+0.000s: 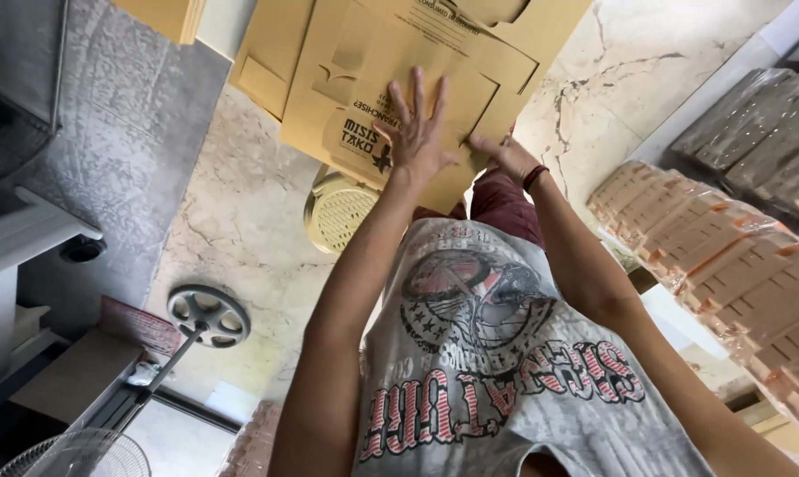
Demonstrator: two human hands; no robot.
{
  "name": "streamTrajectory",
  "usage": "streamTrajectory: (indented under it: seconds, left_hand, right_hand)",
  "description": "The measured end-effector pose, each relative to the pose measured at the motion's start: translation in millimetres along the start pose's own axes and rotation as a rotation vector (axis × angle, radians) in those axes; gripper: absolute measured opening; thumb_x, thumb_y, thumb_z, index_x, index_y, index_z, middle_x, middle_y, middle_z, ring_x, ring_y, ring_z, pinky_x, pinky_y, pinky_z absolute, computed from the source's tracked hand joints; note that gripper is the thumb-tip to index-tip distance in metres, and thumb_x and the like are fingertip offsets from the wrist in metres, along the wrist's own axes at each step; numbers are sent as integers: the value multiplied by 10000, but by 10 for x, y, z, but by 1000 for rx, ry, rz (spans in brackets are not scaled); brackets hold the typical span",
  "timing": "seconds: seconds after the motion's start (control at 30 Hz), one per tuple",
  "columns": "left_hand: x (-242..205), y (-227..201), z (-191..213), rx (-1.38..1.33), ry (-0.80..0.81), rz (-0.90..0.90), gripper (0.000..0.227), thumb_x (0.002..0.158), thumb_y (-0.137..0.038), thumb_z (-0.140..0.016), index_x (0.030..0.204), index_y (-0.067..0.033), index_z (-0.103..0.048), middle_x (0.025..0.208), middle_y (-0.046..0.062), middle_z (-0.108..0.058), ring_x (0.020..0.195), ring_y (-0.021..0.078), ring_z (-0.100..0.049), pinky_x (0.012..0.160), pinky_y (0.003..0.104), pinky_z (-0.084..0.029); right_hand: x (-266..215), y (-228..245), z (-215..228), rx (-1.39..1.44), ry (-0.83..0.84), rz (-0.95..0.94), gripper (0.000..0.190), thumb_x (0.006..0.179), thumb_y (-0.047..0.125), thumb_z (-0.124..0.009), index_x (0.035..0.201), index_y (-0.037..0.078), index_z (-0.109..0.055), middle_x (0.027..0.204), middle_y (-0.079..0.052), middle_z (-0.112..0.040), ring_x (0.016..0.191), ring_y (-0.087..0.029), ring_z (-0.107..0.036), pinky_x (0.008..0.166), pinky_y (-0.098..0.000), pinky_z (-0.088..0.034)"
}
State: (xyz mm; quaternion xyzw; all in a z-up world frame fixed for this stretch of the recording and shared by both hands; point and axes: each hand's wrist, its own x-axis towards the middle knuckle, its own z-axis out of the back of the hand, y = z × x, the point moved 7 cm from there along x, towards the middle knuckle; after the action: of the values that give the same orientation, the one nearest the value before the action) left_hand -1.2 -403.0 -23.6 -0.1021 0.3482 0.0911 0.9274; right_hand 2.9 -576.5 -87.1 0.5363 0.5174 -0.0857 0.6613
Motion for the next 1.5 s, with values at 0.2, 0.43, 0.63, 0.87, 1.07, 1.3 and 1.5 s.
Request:
streamTrajectory:
  seconds: [0.2,0.43,0.63,0.87,1.07,1.3,1.5]
  left_hand:
    - [131,-73,-132,25,-65,87,976,985,36,-511,1666,-277,116,1649,182,242,1464,572,147,1034,888,-169]
    - [33,-95,-92,24,-35,108,1105,963,-67,-679,1639,-350,149,1643,147,276,1488,530,150,1071,865,-174]
    - [67,334,120,-176,43,81,1015,953,-283,-772,1658,-392,-50,1642,115,256,1508,516,120,1083,862,-190]
    - [313,471,-125,-340,-12,181,1228,820,315,-422,1605,-480,88,1642,76,369,1525,612,226,577,249,-684]
    - [44,337,206,-336,32,192,1163,895,233,-540,1623,-468,34,1673,95,315,1528,575,219,619,295,-648]
    - [84,404,195,-270,5,142,1035,973,-192,-749,1655,-430,-8,1639,155,292,1470,584,200,986,866,-324]
    - [-760,549,385,-581,-462,23,702,1010,-327,-697,1607,-135,-381,1705,194,-118,1490,548,-255,1071,787,-357]
  right_hand:
    - [-153,86,-300,79,41,93,547,982,387,-735,507,152,-598,435,54,-438,392,-81,-299,479,-253,-247]
    - [-283,125,-283,-56,-190,399,413,1006,265,-735,978,124,-348,761,-15,-487,642,-118,-482,573,-310,-397]
    - [-313,309,-318,-183,-255,48,352,956,430,-722,898,112,-582,841,-39,-658,645,-157,-588,516,-284,-451]
    - [-153,316,-462,-420,-302,118,602,1070,348,-691,568,200,-394,450,36,-323,341,-87,-233,309,-296,-168]
    - [-713,859,-481,-76,-175,418,401,983,374,-655,1242,69,-633,1169,-58,-708,1060,-177,-658,929,-352,-559]
    - [-364,261,-266,-157,-219,203,388,933,513,-657,949,130,-721,930,1,-754,821,-101,-655,747,-318,-541]
    - [-96,-176,-160,124,30,-226,763,808,516,-894,1293,18,-578,1058,-218,-681,699,-396,-714,650,-517,-658]
